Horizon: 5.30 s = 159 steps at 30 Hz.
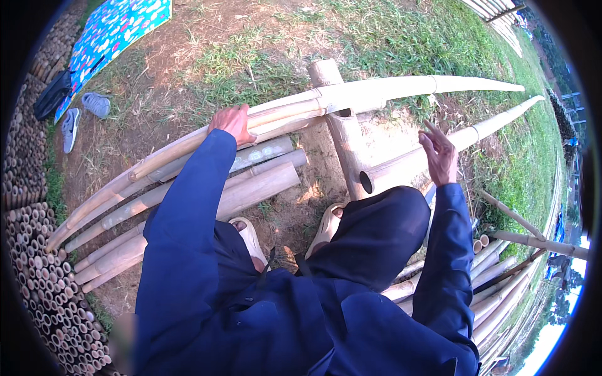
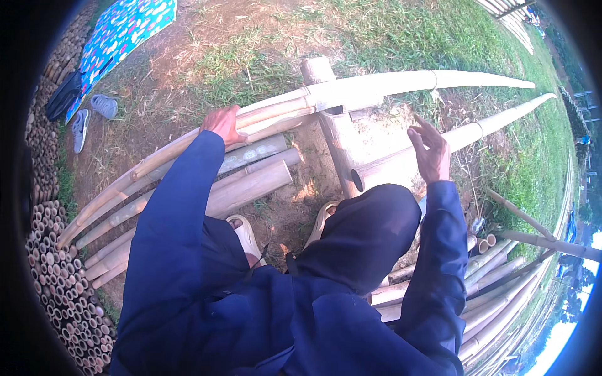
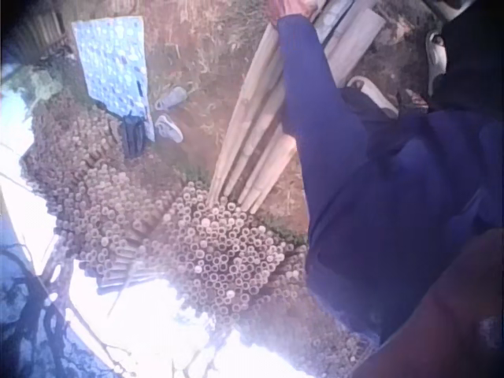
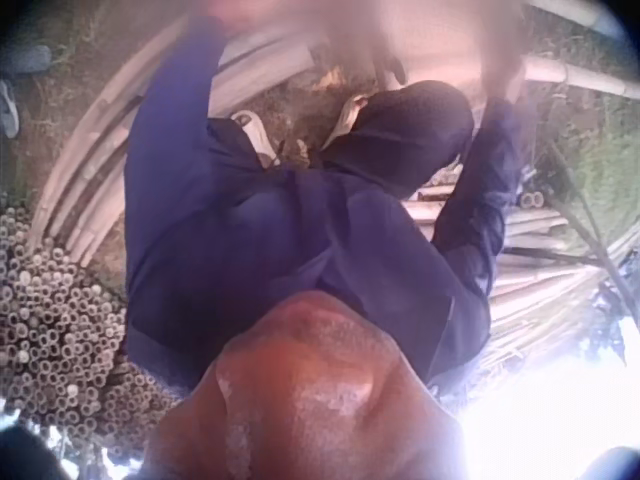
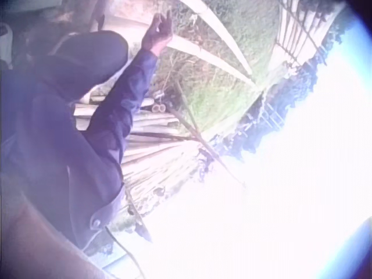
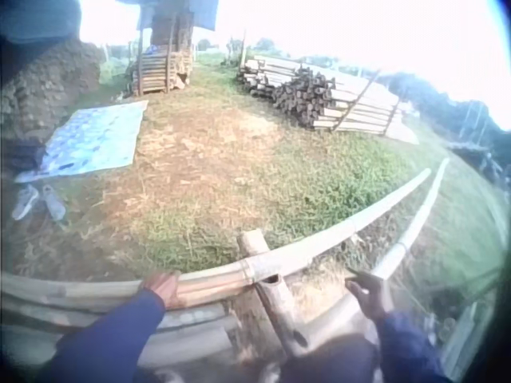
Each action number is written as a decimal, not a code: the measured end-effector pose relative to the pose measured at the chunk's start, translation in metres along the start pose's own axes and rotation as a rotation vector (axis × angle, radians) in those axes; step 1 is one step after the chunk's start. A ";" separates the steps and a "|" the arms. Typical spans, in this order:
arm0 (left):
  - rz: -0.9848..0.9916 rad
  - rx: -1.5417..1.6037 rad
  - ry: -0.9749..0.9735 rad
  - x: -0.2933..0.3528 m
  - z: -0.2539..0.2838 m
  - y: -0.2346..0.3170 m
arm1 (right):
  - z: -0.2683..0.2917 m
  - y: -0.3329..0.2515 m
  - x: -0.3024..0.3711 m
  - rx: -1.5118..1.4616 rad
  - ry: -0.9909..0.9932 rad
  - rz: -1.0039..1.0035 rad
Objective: The person uses a hand saw to cut long bamboo poles into shorter sections. They position each pole on a makeshift support, saw through it, and repeat the process with multiple poles. The cut pieces remain on the ground nearby.
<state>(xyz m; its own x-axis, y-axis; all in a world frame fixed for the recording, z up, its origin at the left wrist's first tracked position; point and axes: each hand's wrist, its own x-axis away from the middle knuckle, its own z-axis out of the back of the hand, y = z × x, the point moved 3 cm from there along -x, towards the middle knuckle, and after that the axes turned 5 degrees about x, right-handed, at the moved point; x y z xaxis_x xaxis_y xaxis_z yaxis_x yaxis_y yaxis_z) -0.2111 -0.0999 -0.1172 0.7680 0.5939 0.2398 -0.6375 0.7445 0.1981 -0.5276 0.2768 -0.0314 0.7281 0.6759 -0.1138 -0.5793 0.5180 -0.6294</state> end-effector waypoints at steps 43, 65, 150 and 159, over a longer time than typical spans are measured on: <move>-0.086 0.025 0.108 -0.027 -0.029 -0.019 | 0.006 0.065 0.375 0.036 0.799 -0.665; -0.064 -0.022 0.210 -0.028 -0.042 -0.043 | 0.009 -0.151 0.119 -0.623 0.324 0.149; 0.008 0.018 0.071 -0.004 -0.018 0.001 | -0.114 -0.069 0.079 -0.419 -0.149 0.048; 0.050 0.025 0.054 -0.004 -0.013 -0.001 | -0.080 -0.072 0.135 -0.471 -0.176 -0.143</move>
<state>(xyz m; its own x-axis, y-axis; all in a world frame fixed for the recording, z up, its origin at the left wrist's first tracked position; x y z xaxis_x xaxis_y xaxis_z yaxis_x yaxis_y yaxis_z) -0.2129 -0.0988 -0.1308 0.7370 0.6460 0.1987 -0.6758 0.7062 0.2109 -0.3578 0.2889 -0.0629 0.6919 0.7144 0.1044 -0.2214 0.3475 -0.9112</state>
